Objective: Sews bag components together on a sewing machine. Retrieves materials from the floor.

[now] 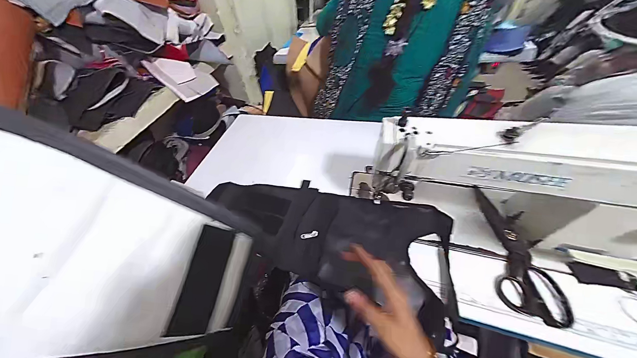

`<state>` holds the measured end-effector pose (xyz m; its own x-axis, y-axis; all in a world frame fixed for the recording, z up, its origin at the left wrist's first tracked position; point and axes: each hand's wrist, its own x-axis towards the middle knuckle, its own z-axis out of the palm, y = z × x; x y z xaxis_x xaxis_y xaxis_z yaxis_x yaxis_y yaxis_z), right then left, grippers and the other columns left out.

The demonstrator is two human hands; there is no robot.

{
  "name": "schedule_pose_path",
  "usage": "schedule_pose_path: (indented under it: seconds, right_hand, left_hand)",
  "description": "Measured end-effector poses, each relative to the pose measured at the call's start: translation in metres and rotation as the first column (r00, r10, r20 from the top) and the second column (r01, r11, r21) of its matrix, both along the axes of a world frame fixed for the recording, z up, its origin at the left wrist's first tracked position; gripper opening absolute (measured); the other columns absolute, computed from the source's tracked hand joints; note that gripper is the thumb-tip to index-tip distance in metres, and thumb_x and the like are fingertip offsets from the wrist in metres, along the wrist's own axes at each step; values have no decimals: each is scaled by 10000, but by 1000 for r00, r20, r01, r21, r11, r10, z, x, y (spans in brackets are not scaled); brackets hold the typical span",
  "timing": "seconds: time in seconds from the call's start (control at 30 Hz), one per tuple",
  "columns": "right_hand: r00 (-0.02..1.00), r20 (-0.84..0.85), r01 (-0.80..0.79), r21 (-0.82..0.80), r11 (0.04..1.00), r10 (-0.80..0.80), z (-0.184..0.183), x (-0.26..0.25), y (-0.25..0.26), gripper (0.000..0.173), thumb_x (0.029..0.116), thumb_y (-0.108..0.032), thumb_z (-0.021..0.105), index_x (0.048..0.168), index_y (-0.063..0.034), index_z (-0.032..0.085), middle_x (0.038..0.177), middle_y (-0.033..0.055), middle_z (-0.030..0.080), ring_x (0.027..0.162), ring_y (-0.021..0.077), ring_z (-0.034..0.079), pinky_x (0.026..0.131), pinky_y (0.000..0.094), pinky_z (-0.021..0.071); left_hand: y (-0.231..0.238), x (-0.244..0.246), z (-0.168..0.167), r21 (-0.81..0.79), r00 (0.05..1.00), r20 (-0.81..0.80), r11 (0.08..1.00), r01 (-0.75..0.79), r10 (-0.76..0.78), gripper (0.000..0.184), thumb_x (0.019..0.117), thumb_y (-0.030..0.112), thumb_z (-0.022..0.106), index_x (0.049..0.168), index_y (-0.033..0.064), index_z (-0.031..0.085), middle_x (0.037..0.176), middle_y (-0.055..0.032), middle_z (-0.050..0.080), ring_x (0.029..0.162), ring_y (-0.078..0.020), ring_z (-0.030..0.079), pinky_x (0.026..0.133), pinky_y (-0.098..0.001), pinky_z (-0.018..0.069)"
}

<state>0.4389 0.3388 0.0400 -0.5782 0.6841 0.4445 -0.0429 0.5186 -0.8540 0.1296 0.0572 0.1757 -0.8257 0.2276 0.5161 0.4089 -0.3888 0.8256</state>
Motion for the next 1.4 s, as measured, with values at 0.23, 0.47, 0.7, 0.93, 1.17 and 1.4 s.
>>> schedule_pose_path:
  seconds: [0.23,0.47,0.7,0.93,1.17,1.4]
  right_hand:
    - [765,-577,-125,-569,813,-286,17,20,-27,519,714,-183,879,1176,-210,641,1016,-91,773,915,31,735,804,250,633]
    - [781,-318,147,-743,653,-537,-12,162,33,240,762,-181,766,991,-190,693,884,-50,780,796,27,738,697,222,629]
    - [644,-302,489,-544,681,-703,-9,122,10,595,735,-83,760,1235,-130,440,1023,-128,702,939,4,701,814,248,615]
    - [797,320,246,604,758,-513,-10,26,1,563,924,-118,441,1420,-343,584,1518,140,536,1403,417,477,1058,631,383]
    - [618,620,10,608,794,-483,-25,-28,-12,839,819,-692,616,1380,-69,645,1509,204,533,1362,485,513,994,740,406]
    - [565,651,461,260,848,-507,-8,33,51,883,870,-669,555,1316,90,621,1309,349,588,1185,519,571,961,651,439]
  left_hand:
    - [102,66,-86,194,809,199,832,520,-552,329,866,387,758,1190,351,709,1122,125,761,1049,-19,711,909,-255,601]
    - [176,65,-109,-403,863,-159,830,387,-479,840,966,512,630,1555,-10,336,1609,-88,406,1467,-152,406,1157,-370,422]
    - [268,156,-162,-992,441,-86,119,46,-893,641,1018,478,527,1607,291,354,1703,-72,228,1573,-381,151,1176,-737,83]
    - [276,106,-164,-862,641,-123,402,310,-758,515,1034,111,493,1523,-36,423,1437,-193,596,1337,-373,569,1113,-543,437]
    - [274,100,-189,-832,685,-293,531,162,-667,455,966,-48,477,1392,19,621,1392,-247,614,1324,-430,568,1104,-507,460]
    - [276,106,-179,-926,673,-238,373,60,-700,511,985,13,491,1451,193,596,1560,-236,442,1438,-464,412,1029,-604,445]
